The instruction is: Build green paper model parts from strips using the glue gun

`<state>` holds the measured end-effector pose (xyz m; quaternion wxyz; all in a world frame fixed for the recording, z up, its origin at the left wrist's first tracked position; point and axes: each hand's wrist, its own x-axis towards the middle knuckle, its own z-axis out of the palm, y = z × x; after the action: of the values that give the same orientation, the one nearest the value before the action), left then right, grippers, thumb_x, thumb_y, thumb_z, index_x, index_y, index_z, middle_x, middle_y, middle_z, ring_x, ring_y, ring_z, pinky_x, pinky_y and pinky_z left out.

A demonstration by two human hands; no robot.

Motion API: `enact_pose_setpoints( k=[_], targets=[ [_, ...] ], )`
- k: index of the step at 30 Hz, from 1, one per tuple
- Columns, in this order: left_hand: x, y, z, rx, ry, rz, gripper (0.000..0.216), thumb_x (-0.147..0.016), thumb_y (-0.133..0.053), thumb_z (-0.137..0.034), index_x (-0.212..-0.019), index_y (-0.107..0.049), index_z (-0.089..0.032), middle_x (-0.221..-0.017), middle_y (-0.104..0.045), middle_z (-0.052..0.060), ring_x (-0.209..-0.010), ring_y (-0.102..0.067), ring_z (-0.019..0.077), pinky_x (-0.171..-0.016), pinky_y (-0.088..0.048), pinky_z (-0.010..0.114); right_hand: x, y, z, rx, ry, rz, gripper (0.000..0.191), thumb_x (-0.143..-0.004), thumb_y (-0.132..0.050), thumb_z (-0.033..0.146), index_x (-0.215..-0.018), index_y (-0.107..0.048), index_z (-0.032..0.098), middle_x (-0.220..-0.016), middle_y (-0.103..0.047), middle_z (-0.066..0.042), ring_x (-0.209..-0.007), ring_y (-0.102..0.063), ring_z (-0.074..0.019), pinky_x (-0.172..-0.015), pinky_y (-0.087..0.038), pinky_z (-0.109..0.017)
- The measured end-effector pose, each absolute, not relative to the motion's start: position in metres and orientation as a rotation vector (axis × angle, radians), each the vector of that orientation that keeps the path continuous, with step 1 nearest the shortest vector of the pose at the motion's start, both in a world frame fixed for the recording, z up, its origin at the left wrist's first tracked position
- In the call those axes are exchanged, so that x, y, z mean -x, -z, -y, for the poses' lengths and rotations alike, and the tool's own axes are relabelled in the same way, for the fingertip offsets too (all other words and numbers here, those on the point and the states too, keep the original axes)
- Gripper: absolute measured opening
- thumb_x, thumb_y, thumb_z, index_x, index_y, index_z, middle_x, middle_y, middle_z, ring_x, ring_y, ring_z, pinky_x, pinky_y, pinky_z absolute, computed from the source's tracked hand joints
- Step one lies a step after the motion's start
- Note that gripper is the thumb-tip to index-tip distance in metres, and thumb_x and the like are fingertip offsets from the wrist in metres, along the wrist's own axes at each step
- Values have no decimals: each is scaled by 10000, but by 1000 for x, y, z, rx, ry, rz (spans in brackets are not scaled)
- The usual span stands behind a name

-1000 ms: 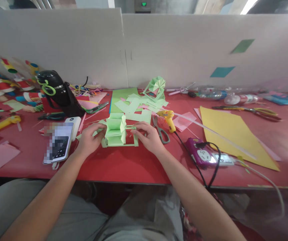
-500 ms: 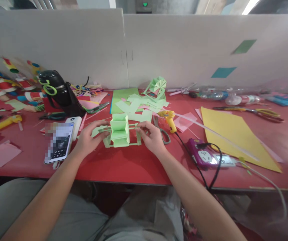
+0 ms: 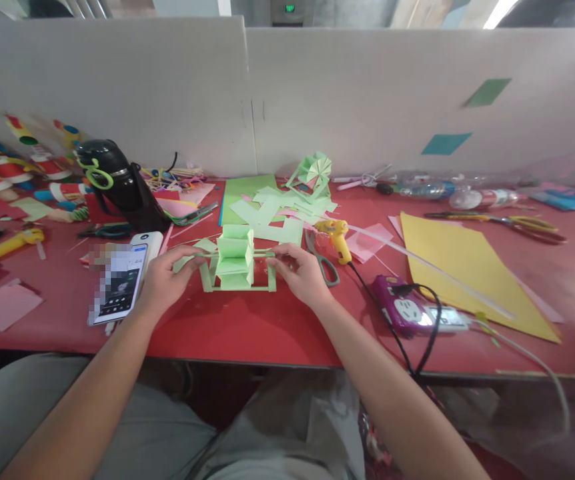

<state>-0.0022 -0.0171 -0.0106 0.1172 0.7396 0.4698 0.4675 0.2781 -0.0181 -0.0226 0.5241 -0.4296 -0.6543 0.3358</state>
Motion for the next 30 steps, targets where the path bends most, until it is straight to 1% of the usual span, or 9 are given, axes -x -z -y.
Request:
enact_pose_setpoints(
  k=[5, 9, 15, 24, 30],
  targets=[
    [3, 9, 18, -2268, -1354, -1387, 180, -918, -595, -330, -894, -699, -185, -909, -757, 48, -879, -706, 198, -806, -533, 294, -278, 23, 18, 1032, -821, 1565, 236, -829, -706, 416, -872, -659, 188, -804, -653, -37, -698, -571, -144, -583, -424, -280],
    [0, 9, 19, -2324, -1388, -1370, 152, -915, -593, -299, -877, -689, -187, -898, -755, 47, -870, -708, 192, -807, -536, 287, -278, 19, 21, 1033, -806, 1582, 199, -855, -680, 388, -862, -667, 190, -826, -664, -44, -719, -577, -146, -602, -437, -286],
    [-3, 11, 18, -2315, -1422, -1355, 127, -901, -596, -261, -850, -690, -194, -881, -757, 39, -854, -710, 191, -794, -542, 290, -281, 22, 19, 1031, -786, 1573, 182, -854, -679, 376, -860, -672, 194, -820, -672, -42, -728, -587, -151, -607, -459, -290],
    [-6, 11, 19, -2243, -1453, -1336, 135, -884, -603, -275, -819, -695, -200, -869, -762, 38, -845, -713, 197, -796, -546, 297, -280, 20, 20, 1035, -779, 1567, 169, -851, -688, 358, -843, -675, 190, -806, -672, -37, -711, -588, -145, -620, -464, -292],
    [-7, 9, 19, -2209, -1421, -1374, 156, -876, -588, -294, -801, -697, -210, -873, -765, 40, -850, -712, 211, -811, -551, 327, -280, 18, 21, 1062, -763, 1574, 180, -851, -686, 374, -841, -672, 195, -817, -675, -44, -722, -598, -156, -608, -467, -297]
  ],
)
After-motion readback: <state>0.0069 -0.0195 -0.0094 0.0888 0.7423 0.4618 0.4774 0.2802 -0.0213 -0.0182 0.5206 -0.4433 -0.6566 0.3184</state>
